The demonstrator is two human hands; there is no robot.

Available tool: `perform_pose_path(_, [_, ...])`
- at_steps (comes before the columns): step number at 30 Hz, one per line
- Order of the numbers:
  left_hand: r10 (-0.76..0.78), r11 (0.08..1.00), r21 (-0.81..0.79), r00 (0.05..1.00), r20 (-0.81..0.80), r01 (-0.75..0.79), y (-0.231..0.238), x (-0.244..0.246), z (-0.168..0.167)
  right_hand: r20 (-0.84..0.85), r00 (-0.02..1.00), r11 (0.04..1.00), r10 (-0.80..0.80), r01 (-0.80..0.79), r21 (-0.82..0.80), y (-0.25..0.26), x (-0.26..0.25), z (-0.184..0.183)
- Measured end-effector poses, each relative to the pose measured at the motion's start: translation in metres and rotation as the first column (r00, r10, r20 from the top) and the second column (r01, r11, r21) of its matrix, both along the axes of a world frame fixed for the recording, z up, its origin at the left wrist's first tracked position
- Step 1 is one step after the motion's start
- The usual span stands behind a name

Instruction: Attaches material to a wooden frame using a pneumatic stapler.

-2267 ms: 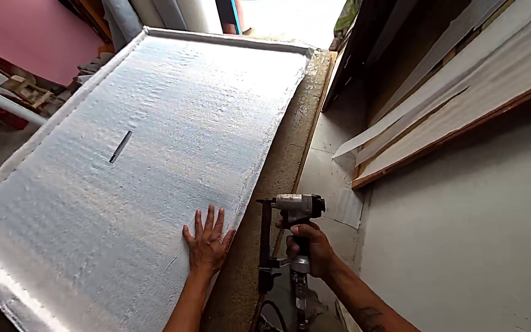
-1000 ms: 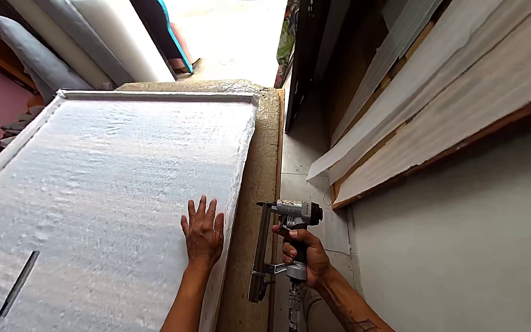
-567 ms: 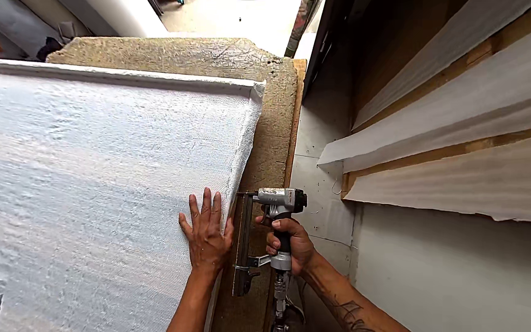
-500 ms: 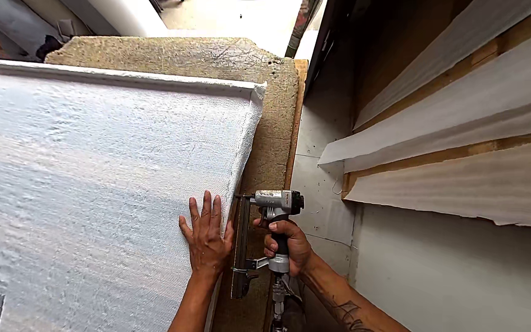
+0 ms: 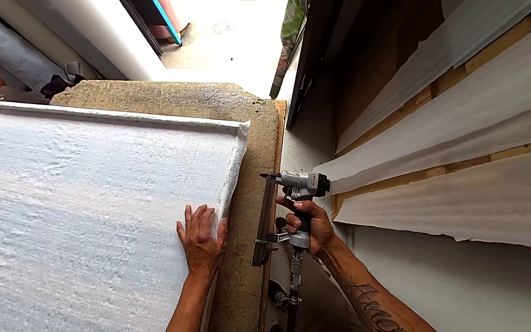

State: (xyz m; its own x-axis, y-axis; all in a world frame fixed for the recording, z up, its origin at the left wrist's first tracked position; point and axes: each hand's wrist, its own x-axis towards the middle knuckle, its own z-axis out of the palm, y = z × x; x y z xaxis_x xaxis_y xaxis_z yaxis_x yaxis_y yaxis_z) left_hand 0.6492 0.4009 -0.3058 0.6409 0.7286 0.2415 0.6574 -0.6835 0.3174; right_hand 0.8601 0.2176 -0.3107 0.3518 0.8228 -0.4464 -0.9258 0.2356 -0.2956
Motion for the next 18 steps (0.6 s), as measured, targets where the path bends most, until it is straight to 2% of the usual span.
perform_pose_path(3, [-0.076,0.997,0.019,0.997,-0.022,0.077,0.043,0.059,-0.002,-0.048,0.999,0.998,-0.012,0.014,0.054,0.025,0.033,-0.009])
perform_pose_path(6, [-0.073,0.997,-0.032,0.996,-0.041,0.072,0.087,0.123,-0.007,-0.078,0.995,0.995,0.062,-0.056,0.079,0.059,0.064,-0.023])
perform_pose_path(8, [-0.065,0.997,-0.049,0.997,-0.047,0.063,0.100,0.153,-0.011,-0.100,0.988,0.991,0.120,-0.113,0.076,0.075,0.078,-0.029])
perform_pose_path(13, [-0.024,0.999,-0.035,1.000,-0.010,0.024,0.096,0.164,-0.014,-0.173,0.961,0.976,0.217,-0.217,0.024,0.104,0.094,-0.037])
perform_pose_path(18, [-0.005,0.999,-0.044,1.000,0.019,0.005,0.095,0.163,-0.015,-0.144,0.952,0.957,0.272,-0.284,-0.067,0.115,0.103,-0.027])
